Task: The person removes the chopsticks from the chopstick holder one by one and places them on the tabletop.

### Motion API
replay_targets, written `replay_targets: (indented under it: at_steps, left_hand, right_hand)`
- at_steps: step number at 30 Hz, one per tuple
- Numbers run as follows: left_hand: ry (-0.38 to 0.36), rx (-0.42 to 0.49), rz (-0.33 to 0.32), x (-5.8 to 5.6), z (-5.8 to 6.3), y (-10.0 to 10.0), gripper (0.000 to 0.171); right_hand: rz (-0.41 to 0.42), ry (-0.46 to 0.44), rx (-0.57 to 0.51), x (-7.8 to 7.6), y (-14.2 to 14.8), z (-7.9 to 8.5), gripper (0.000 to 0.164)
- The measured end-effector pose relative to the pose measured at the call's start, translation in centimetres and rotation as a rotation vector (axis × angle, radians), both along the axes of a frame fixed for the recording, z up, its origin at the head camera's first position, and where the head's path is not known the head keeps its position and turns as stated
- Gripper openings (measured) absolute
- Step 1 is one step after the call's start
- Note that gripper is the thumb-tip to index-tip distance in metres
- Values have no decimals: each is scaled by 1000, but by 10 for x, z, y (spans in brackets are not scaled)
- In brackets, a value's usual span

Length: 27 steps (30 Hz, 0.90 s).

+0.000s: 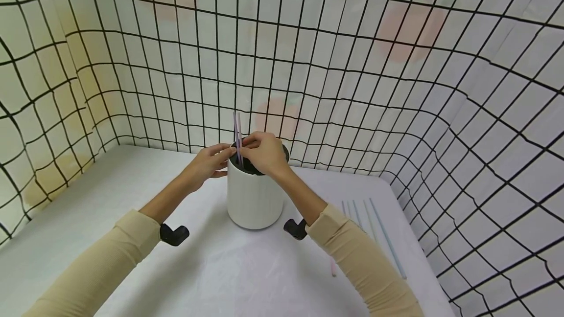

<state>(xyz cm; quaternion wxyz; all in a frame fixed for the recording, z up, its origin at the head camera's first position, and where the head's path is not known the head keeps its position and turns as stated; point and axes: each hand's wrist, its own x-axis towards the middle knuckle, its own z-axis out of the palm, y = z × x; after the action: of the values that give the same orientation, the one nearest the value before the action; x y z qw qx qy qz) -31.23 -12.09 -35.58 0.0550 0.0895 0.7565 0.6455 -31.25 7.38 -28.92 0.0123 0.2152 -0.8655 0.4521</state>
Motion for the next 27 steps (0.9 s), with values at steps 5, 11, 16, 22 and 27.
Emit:
replay_targets:
  at_steps: [5,11,16,22,27]
  left_hand:
    - [-5,0,4,0,0,0,53]
    - [6,-4,0,-1,0,0,55]
    - [0,9,-1,-1,-2,0,54]
    - [-3,-4,6,-1,-2,0,54]
    - [-5,-3,3,-2,-1,0,57]
  right_hand:
    - [-19,8,35,-1,-2,-5,21]
    - [-38,72,39,-1,-3,-8,18]
    - [-54,71,24,0,-4,-8,15]
    - [-53,70,-1,1,-3,-6,11]
    - [-41,49,-52,0,1,0,13]
